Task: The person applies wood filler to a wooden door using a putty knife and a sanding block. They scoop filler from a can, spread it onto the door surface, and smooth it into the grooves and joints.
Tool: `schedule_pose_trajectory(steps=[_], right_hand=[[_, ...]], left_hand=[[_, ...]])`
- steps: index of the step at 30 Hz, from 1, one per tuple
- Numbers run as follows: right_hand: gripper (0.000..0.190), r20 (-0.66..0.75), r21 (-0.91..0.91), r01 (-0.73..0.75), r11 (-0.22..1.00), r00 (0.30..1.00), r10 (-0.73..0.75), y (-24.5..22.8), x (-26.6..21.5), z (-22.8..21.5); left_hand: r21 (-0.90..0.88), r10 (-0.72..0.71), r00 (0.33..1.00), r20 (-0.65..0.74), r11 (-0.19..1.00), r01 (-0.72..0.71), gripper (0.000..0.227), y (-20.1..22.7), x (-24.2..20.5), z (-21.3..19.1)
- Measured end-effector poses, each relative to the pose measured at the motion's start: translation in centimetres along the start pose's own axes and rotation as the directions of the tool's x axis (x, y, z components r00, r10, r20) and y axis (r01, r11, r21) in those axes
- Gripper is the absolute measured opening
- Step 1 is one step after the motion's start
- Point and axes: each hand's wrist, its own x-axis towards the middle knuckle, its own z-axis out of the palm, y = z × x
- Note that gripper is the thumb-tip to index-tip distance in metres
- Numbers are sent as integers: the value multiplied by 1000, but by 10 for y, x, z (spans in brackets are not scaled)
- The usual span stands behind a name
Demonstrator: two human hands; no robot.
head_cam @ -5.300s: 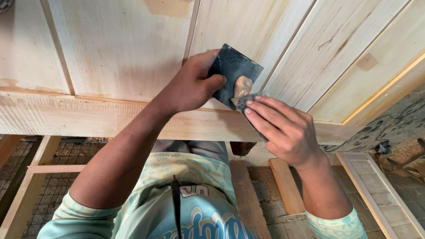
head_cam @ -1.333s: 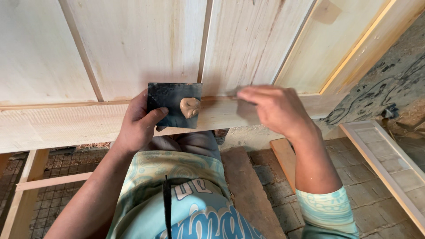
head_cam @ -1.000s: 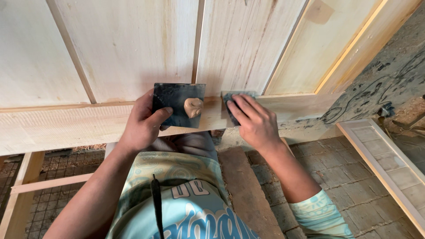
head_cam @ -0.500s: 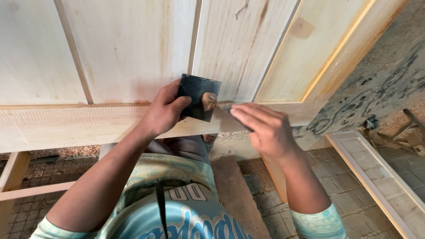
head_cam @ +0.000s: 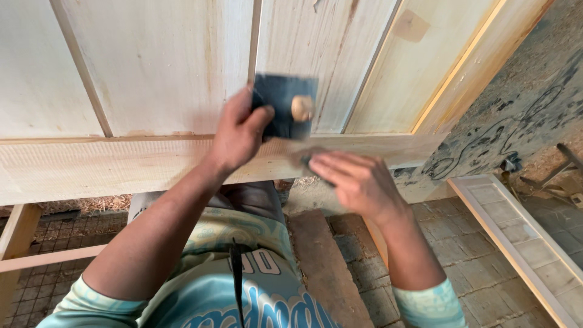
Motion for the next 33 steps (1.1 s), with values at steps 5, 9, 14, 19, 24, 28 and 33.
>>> schedule_pose_trajectory(steps=[5, 9, 14, 19, 24, 28, 33], right_hand=[[38, -9, -76, -168, 983, 986, 168, 22, 5, 10], [40, -27, -116, -146, 982, 989, 144, 19, 7, 23], [46, 76, -52, -104, 993, 991, 108, 40, 0, 13], [39, 7, -112, -204, 973, 979, 206, 63, -15, 9], [38, -89, -170, -104, 980, 992, 89, 61, -27, 38], [41, 24, -164, -103, 981, 994, 108, 59, -31, 39], [46, 191, -20, -214, 977, 958, 214, 73, -21, 5]], left_hand=[[74, 104, 993, 53, 991, -108, 28, 9, -3, -5], [-22, 7, 1000, 14, 1000, -7, 27, 7, -15, -9], [32, -10, 1000, -2, 999, 10, 26, -2, -22, -12], [53, -46, 999, -9, 998, 46, 26, -12, -21, -6], [49, -75, 997, 1, 996, 75, 25, -17, -17, -1], [52, -110, 994, -15, 993, 110, 27, -22, -18, 2], [40, -77, 997, -9, 996, 78, 24, -28, -22, -3]])
